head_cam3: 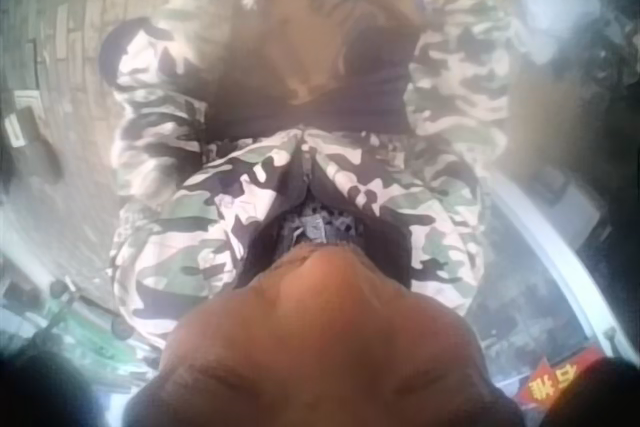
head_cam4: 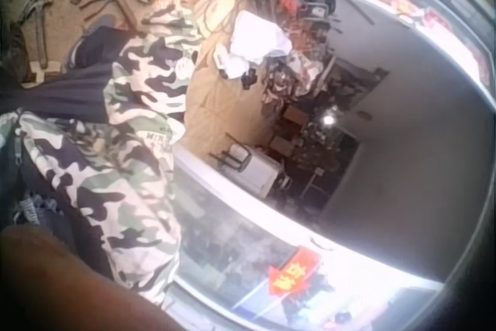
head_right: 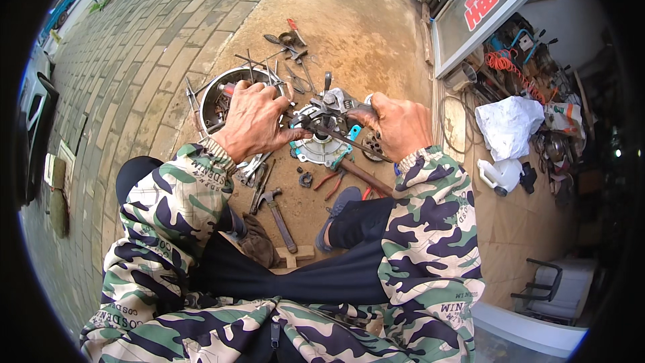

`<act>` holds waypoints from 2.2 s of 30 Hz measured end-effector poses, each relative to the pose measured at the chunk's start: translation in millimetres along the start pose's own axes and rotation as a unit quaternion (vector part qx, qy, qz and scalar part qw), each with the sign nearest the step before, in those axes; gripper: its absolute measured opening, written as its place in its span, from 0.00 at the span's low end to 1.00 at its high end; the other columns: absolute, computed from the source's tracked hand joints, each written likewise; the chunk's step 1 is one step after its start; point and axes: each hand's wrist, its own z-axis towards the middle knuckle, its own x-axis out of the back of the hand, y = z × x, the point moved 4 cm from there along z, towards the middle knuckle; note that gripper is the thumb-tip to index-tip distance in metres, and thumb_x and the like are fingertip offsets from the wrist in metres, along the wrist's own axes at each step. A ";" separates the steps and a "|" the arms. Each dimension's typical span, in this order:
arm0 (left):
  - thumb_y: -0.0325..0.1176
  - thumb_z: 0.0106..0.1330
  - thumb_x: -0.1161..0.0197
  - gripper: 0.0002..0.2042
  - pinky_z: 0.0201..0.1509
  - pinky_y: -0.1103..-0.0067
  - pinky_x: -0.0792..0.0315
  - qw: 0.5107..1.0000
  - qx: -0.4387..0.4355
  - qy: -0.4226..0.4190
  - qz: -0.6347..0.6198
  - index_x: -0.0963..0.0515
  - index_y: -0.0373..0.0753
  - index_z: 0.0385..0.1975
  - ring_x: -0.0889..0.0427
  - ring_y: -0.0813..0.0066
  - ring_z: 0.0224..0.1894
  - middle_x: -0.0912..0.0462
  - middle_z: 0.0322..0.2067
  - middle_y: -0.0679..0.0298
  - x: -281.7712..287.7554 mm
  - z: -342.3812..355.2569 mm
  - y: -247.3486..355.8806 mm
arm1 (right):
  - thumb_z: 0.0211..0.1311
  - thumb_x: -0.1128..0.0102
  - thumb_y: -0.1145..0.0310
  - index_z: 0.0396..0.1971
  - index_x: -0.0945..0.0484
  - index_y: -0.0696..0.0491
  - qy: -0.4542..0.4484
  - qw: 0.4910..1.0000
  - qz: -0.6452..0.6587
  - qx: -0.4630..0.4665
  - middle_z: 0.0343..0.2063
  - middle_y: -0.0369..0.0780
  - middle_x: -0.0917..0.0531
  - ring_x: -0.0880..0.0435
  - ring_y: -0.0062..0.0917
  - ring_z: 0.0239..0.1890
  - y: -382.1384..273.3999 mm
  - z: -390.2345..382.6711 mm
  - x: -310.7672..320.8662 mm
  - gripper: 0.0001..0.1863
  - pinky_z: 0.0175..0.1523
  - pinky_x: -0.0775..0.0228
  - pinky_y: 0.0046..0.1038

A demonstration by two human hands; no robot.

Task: The person sits on the ground and uses a wrench and screwdriver to adjust and tighten components of a mechanical assembly. The person repeatedly rotates the wrench and manipulates internal parts with a screwdriver.

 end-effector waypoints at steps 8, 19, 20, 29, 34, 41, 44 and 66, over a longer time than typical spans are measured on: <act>0.71 0.55 0.35 0.33 0.46 0.63 0.38 0.999 -0.003 -0.022 -0.024 0.15 0.40 0.35 0.22 0.63 0.35 0.23 0.24 0.63 -1.9 4.4 4.7 | 0.62 0.33 0.46 0.26 0.23 0.53 0.005 1.000 -0.011 0.002 0.22 0.46 0.17 0.16 0.47 0.28 2.6 0.4 -0.1 0.23 0.30 0.29 0.44; 0.69 0.55 0.34 0.31 0.49 0.62 0.39 0.999 0.006 -0.042 -0.018 0.16 0.41 0.27 0.20 0.64 0.35 0.21 0.24 0.63 13.7 -0.8 3.0 | 0.61 0.34 0.42 0.25 0.24 0.53 0.015 1.000 -0.007 0.013 0.23 0.45 0.16 0.16 0.46 0.27 -8.8 1.7 0.3 0.26 0.30 0.28 0.42; 0.70 0.54 0.34 0.31 0.49 0.62 0.39 0.999 0.001 -0.026 -0.018 0.16 0.41 0.26 0.21 0.64 0.34 0.22 0.22 0.64 13.5 -2.9 2.5 | 0.61 0.34 0.42 0.25 0.24 0.53 0.014 1.000 -0.004 0.011 0.22 0.45 0.16 0.16 0.46 0.27 -7.7 1.2 0.9 0.26 0.30 0.28 0.43; 0.73 0.50 0.33 0.34 0.54 0.62 0.35 1.000 0.016 -0.004 0.005 0.17 0.39 0.22 0.20 0.61 0.34 0.23 0.21 0.63 55.8 -27.5 -3.0 | 0.65 0.34 0.49 0.25 0.24 0.54 0.025 0.996 0.081 0.032 0.19 0.50 0.20 0.18 0.50 0.27 -27.8 2.7 1.6 0.22 0.30 0.30 0.45; 0.73 0.50 0.32 0.34 0.59 0.60 0.36 0.998 0.030 -0.009 0.048 0.15 0.40 0.24 0.20 0.63 0.35 0.23 0.21 0.65 94.7 -59.9 -23.4 | 0.65 0.35 0.47 0.28 0.21 0.54 0.015 0.992 0.118 0.039 0.19 0.49 0.19 0.17 0.50 0.26 -72.5 11.5 -3.3 0.23 0.30 0.30 0.45; 0.71 0.51 0.31 0.32 0.62 0.59 0.39 0.991 0.069 -0.064 0.090 0.20 0.41 0.20 0.22 0.62 0.34 0.25 0.21 0.64 127.5 -109.3 -82.8 | 0.66 0.40 0.39 0.27 0.22 0.53 0.032 0.984 0.160 0.067 0.16 0.47 0.19 0.14 0.45 0.24 -149.8 36.5 -52.3 0.28 0.29 0.26 0.44; 0.68 0.50 0.30 0.31 0.63 0.59 0.39 0.986 0.077 -0.086 0.119 0.21 0.41 0.19 0.23 0.61 0.33 0.27 0.20 0.64 137.5 -144.7 -110.9 | 0.66 0.39 0.41 0.26 0.23 0.53 0.032 0.973 0.215 0.078 0.17 0.46 0.18 0.15 0.44 0.23 -191.7 36.5 -89.2 0.27 0.28 0.26 0.43; 0.60 0.44 0.30 0.25 0.66 0.65 0.39 0.958 -0.029 -0.270 0.096 0.17 0.39 0.17 0.22 0.65 0.37 0.21 0.21 0.63 -2.3 -195.9 -199.7 | 0.73 0.42 0.52 0.30 0.30 0.59 -0.082 0.876 0.447 -0.161 0.19 0.52 0.26 0.31 0.54 0.26 -252.0 -54.5 -322.4 0.23 0.31 0.34 0.39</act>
